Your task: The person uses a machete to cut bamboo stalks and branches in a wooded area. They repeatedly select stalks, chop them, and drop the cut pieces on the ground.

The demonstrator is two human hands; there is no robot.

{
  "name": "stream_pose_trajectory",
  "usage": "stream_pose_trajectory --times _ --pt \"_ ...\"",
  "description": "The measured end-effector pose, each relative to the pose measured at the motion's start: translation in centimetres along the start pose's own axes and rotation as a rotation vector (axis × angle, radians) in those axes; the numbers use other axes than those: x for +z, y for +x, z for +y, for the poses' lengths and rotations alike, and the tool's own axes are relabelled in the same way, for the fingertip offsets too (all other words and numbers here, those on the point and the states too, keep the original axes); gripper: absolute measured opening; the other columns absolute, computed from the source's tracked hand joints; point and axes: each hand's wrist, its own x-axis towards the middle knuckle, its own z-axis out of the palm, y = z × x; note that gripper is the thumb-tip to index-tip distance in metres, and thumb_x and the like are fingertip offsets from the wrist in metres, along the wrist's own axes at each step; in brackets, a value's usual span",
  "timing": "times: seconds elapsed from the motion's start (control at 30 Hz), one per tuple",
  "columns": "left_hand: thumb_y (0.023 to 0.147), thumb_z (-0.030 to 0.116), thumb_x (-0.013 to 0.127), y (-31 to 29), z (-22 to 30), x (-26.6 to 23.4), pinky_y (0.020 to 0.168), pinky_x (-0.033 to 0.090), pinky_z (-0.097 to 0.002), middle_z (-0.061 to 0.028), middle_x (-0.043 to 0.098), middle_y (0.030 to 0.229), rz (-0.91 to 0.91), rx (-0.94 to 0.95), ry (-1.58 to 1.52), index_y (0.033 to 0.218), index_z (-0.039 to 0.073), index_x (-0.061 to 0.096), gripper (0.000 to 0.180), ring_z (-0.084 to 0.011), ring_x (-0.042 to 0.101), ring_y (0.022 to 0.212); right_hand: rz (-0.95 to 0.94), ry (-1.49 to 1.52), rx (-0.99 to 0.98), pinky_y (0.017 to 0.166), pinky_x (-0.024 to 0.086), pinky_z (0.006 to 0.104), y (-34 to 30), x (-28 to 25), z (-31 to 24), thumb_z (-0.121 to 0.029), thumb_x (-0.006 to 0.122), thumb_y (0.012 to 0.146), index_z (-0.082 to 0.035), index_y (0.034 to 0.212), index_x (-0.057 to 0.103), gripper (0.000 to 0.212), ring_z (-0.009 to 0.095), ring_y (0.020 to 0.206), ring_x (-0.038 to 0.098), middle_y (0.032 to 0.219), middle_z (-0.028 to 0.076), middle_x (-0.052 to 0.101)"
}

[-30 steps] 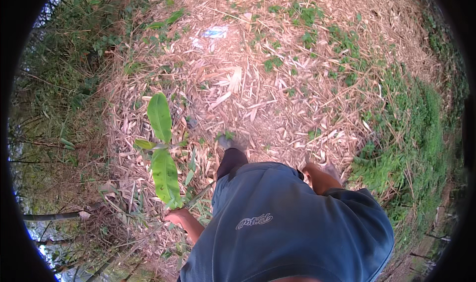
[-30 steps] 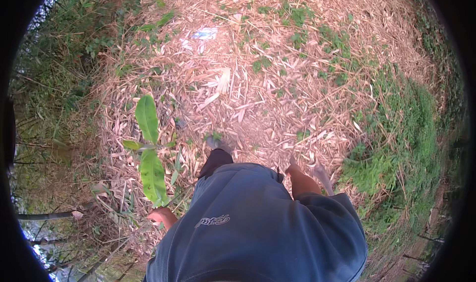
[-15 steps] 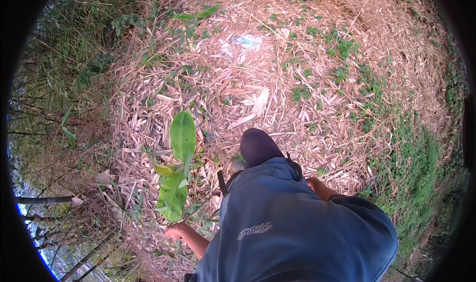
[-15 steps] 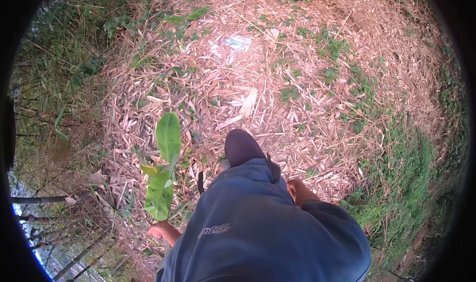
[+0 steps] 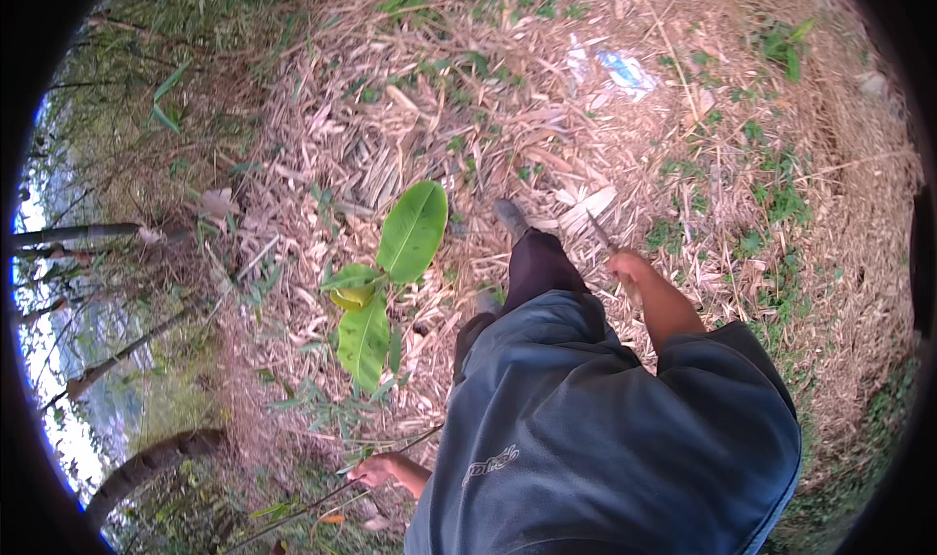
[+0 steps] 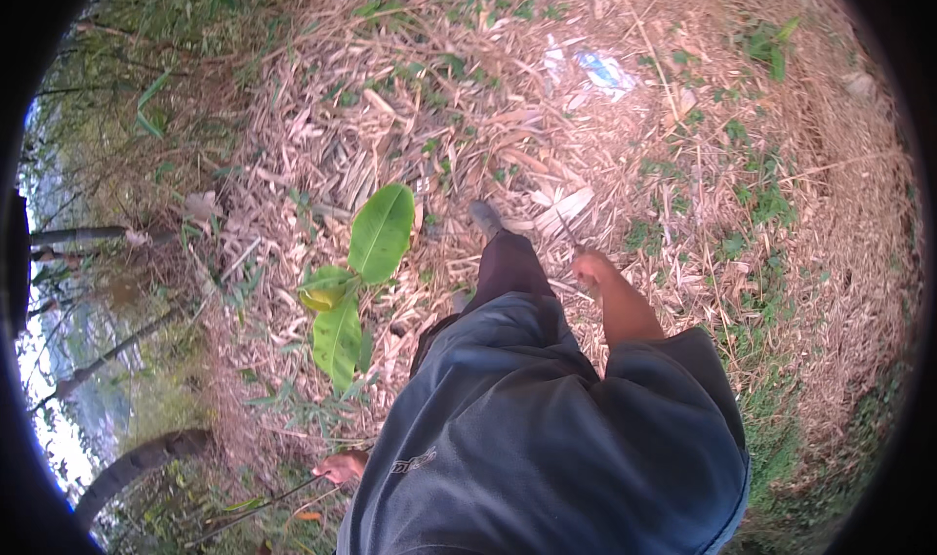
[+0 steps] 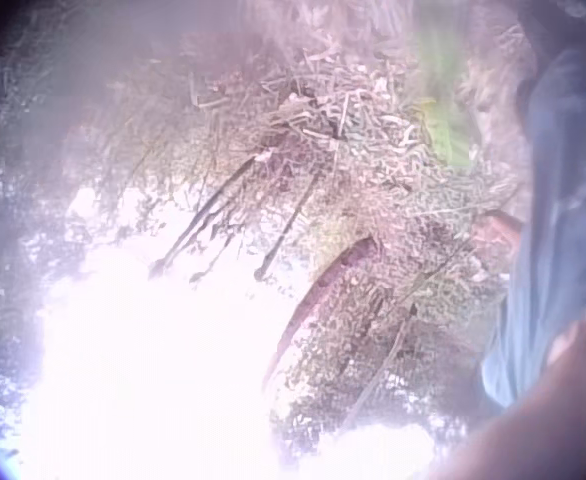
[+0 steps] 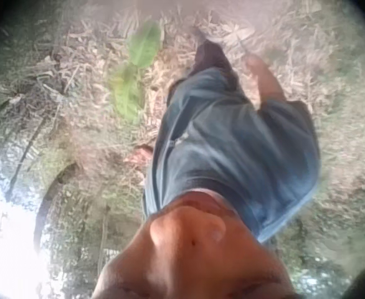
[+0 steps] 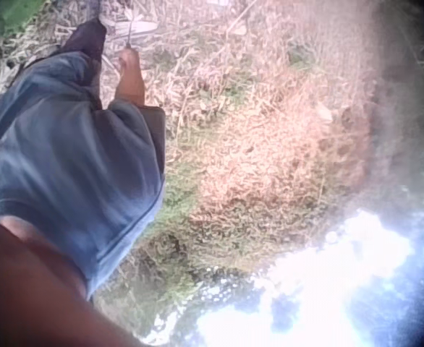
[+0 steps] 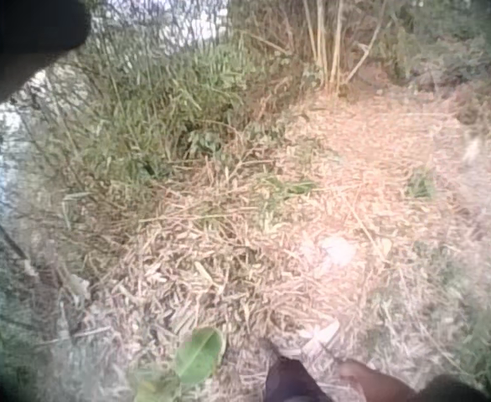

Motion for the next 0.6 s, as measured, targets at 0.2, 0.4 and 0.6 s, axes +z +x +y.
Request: stream_pose_trajectory --times 0.2,0.4,0.6 --pt "0.096 0.058 0.045 -11.6 -0.9 -4.6 0.059 0.045 -0.0428 -0.0202 0.06 0.062 -0.119 0.196 0.487 0.073 -0.007 0.063 0.071 -0.0281 0.047 0.055 -0.002 -0.073 -0.056 0.058 0.05 0.0348 15.8 -6.0 -18.2 -0.02 0.074 0.067 0.001 0.074 0.065 0.024 0.021 0.059 0.064 0.065 0.011 0.066" --pt "0.098 0.056 0.042 -20.2 -1.6 -3.6 0.062 0.041 -0.0489 -0.0192 0.059 0.07 -0.389 0.17 0.781 0.077 -0.011 0.059 0.073 -0.0281 0.05 0.066 0.107 -0.195 -0.28 0.076 0.054 0.0435 38.5 1.7 -32.3 -0.031 0.076 0.068 0.005 0.093 0.067 0.045 0.038 0.085 0.069 0.087 0.023 0.069" --pt "0.094 0.039 0.058 -18.8 -3.6 -8.4 0.07 0.046 -0.0418 -0.0189 0.063 0.083 -0.7 -0.104 0.981 0.098 -0.004 0.062 0.043 -0.0256 0.056 0.074 -0.255 0.371 -0.047 0.049 0.044 0.0337 37.0 12.1 -40.8 -0.018 0.071 0.072 -0.002 0.064 0.065 0.019 0.016 0.051 0.059 0.058 0.007 0.062"
